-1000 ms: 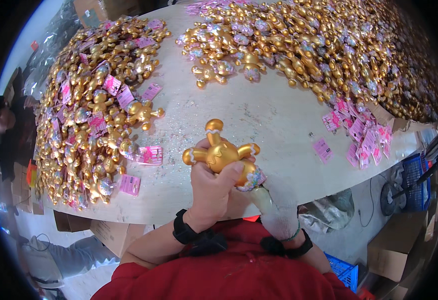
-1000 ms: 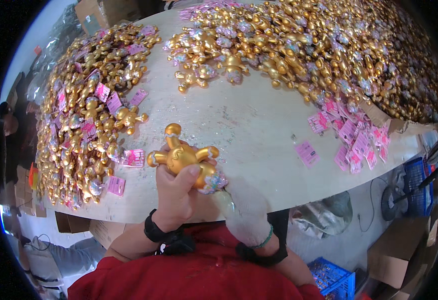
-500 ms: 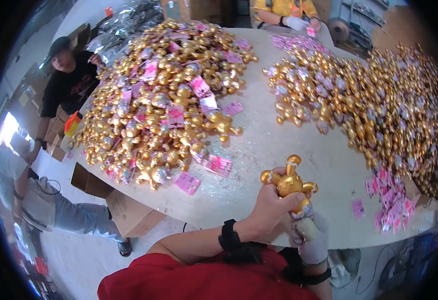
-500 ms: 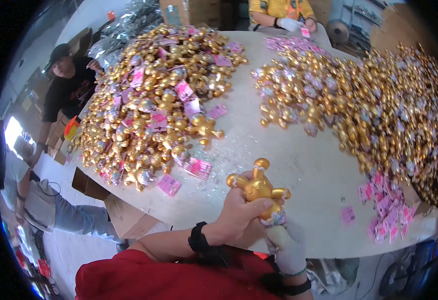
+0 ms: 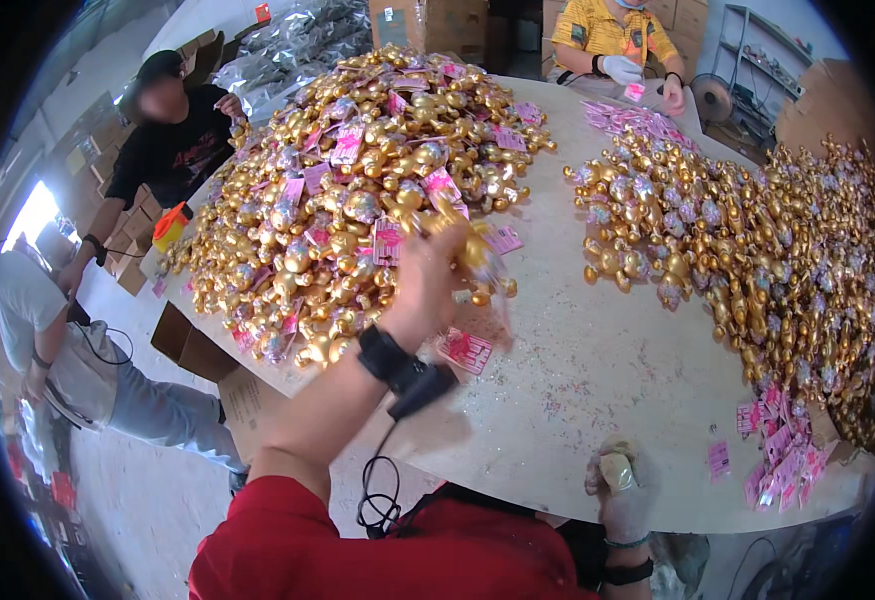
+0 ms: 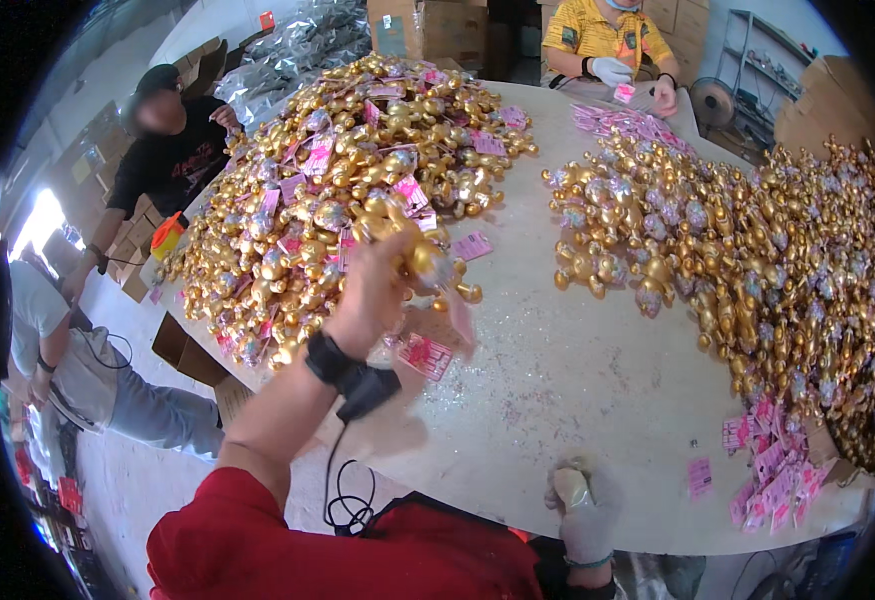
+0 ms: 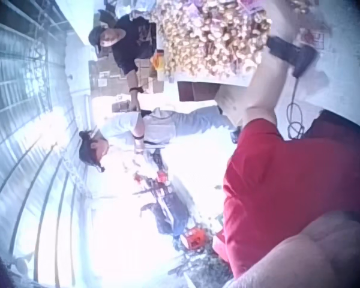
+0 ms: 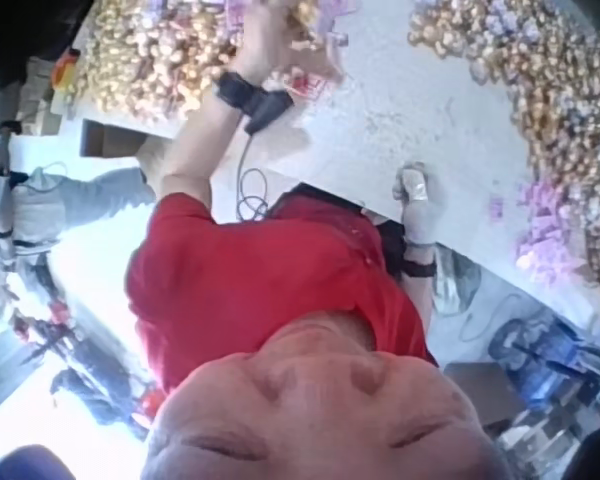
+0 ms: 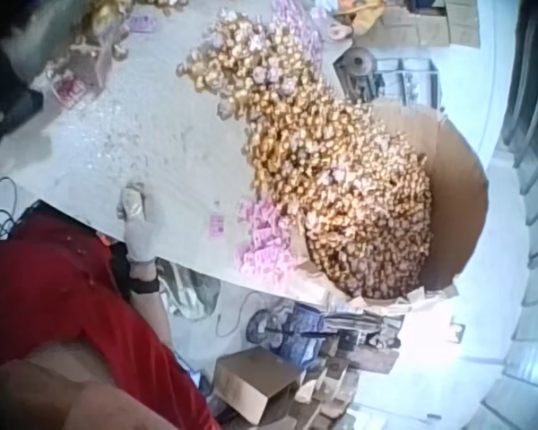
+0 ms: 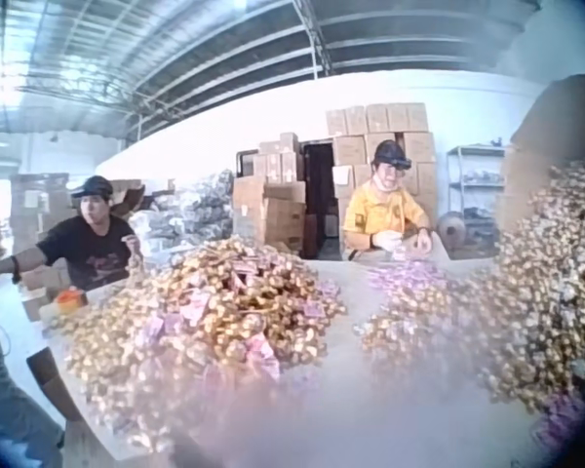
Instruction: Attaching small pink tags to gold-colored bear-shaped figurines on a factory work table.
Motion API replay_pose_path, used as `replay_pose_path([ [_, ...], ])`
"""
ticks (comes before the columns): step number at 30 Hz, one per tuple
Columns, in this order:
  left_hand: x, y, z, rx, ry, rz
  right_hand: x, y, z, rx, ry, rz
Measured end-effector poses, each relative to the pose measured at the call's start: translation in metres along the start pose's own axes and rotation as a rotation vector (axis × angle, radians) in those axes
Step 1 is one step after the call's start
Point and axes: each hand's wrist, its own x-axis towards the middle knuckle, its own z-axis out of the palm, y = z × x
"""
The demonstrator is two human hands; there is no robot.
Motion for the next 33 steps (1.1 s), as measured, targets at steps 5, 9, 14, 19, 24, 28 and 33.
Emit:
replay_pose_path([
  [5,0.059,0.025,-0.040,0.421,0.312,0.371,0.000,-0.004,0.004,-0.056,0.036,0.044],
  [9,0.113,0.001,-0.113,1.117,0.348,0.654,0.000,-0.005,0.004,-0.043,0.001,0.026],
  [14,0.094,0.009,-0.087,1.360,0.244,0.965,-0.001,0.001,0.000,-0.176,-0.010,-0.002],
  [19,0.031,0.006,0.015,1.071,-0.273,0.723,-0.002,-0.016,-0.002,-0.481,-0.032,-0.305],
  [24,-0.036,-0.028,0.130,0.928,-0.831,0.658,-0.018,-0.014,-0.035,-0.643,0.119,-0.503],
  [28,-0.072,-0.072,0.206,0.763,-1.270,0.497,-0.027,-0.011,-0.062,-0.757,0.184,-0.578],
  [33,-0.105,-0.130,0.274,0.910,-1.340,0.526,-0.031,-0.002,-0.081,-0.671,0.206,-0.585],
])
